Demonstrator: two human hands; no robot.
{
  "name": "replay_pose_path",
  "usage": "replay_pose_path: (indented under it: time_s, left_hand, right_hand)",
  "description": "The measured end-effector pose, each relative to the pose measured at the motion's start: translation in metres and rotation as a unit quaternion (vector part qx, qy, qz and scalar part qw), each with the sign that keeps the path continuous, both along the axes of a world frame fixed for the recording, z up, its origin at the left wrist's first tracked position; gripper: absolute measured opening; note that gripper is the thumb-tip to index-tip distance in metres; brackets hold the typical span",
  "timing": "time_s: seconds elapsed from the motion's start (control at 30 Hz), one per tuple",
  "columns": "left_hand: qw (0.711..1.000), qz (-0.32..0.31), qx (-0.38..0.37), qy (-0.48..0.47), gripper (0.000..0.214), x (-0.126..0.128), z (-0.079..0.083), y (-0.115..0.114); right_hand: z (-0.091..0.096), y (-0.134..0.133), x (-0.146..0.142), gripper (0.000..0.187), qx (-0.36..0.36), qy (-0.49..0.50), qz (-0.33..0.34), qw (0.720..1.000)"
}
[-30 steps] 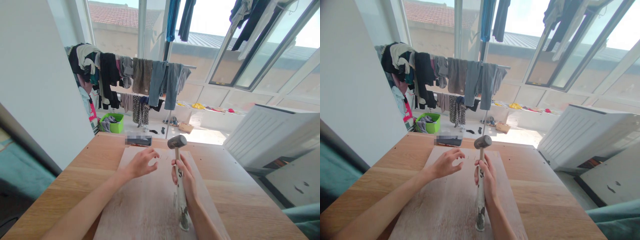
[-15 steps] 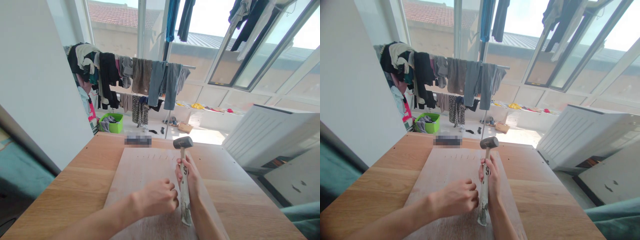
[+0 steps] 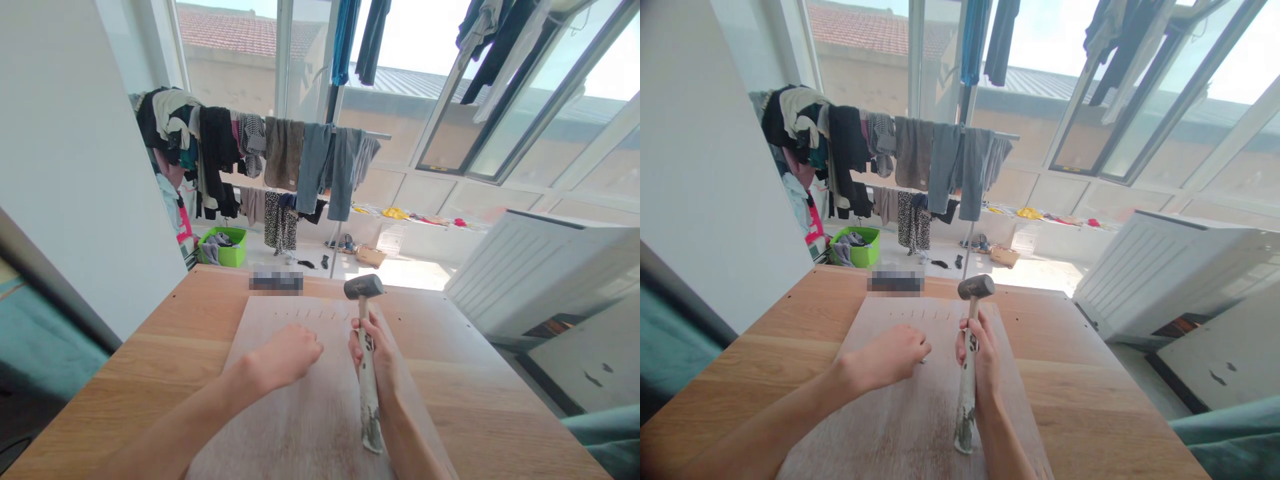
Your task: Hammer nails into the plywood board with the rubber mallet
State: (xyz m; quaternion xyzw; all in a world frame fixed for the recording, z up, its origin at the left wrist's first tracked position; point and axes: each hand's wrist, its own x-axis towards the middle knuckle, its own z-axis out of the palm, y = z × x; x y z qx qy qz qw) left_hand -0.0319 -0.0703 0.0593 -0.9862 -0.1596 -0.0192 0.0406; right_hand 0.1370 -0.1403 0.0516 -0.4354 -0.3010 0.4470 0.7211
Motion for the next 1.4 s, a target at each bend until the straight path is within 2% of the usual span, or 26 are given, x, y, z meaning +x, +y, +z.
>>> replay_pose_path:
  time_s: [0.07,0.17,0.3,0.4,0.53,0.73,0.83,0.93,1.03,1.13,1.23,1.4]
  left_hand:
    - [0.999,0.042,-0.018,0.014,0.013,-0.007,0.007,0.010]
    - [0.996,0.071,-0.051,0.010,0.019,-0.017,0.020,0.021]
    - [0.986,0.113,-0.107,-0.056,0.022,-0.031,0.030,0.041]
    - [0.976,0.158,-0.118,-0.095,0.020,-0.042,0.026,0.058]
    - [0.977,0.179,-0.100,-0.066,0.019,-0.048,0.013,0.072]
    - [0.983,0.169,-0.060,-0.034,0.025,-0.046,0.007,0.072]
    - [0.981,0.159,-0.080,-0.076,0.029,-0.045,0.008,0.071]
    - [0.953,0.148,-0.175,-0.198,0.024,-0.042,0.000,0.075]
    - [0.889,0.166,-0.302,-0.302,0.013,-0.042,-0.016,0.083]
    - [0.838,0.173,-0.381,-0.350,0.016,-0.044,-0.030,0.088]
    - [0.820,0.168,-0.409,-0.363,0.021,-0.047,-0.036,0.091]
    - [0.814,0.186,-0.402,-0.374,0.022,-0.045,-0.039,0.092]
  right_hand:
    - [0.001,0.000,-0.001,0.022,-0.001,0.001,0.004,1.000]
    - [0.002,-0.001,-0.002,0.023,-0.021,-0.003,0.022,1.000]
    - [-0.002,0.000,-0.001,0.023,-0.004,0.011,0.018,1.000]
    - [-0.006,0.001,0.000,0.022,0.006,0.017,0.028,0.999]
    - [-0.008,0.001,0.000,0.022,0.008,0.022,0.033,0.999]
    - [-0.010,0.002,-0.001,0.021,0.002,0.016,0.032,0.999]
    - [-0.010,0.003,-0.001,0.021,-0.001,0.017,0.037,0.999]
    - [-0.010,0.003,-0.001,0.023,0.007,0.017,0.032,0.999]
    - [-0.007,0.002,-0.003,0.022,0.001,0.007,0.041,0.999]
    - [-0.001,-0.002,-0.007,0.023,-0.016,-0.007,0.053,0.998]
    - [0.006,-0.004,-0.011,0.025,-0.018,-0.017,0.052,0.998]
    - [0.021,0.003,-0.025,0.036,-0.014,-0.057,0.086,0.995]
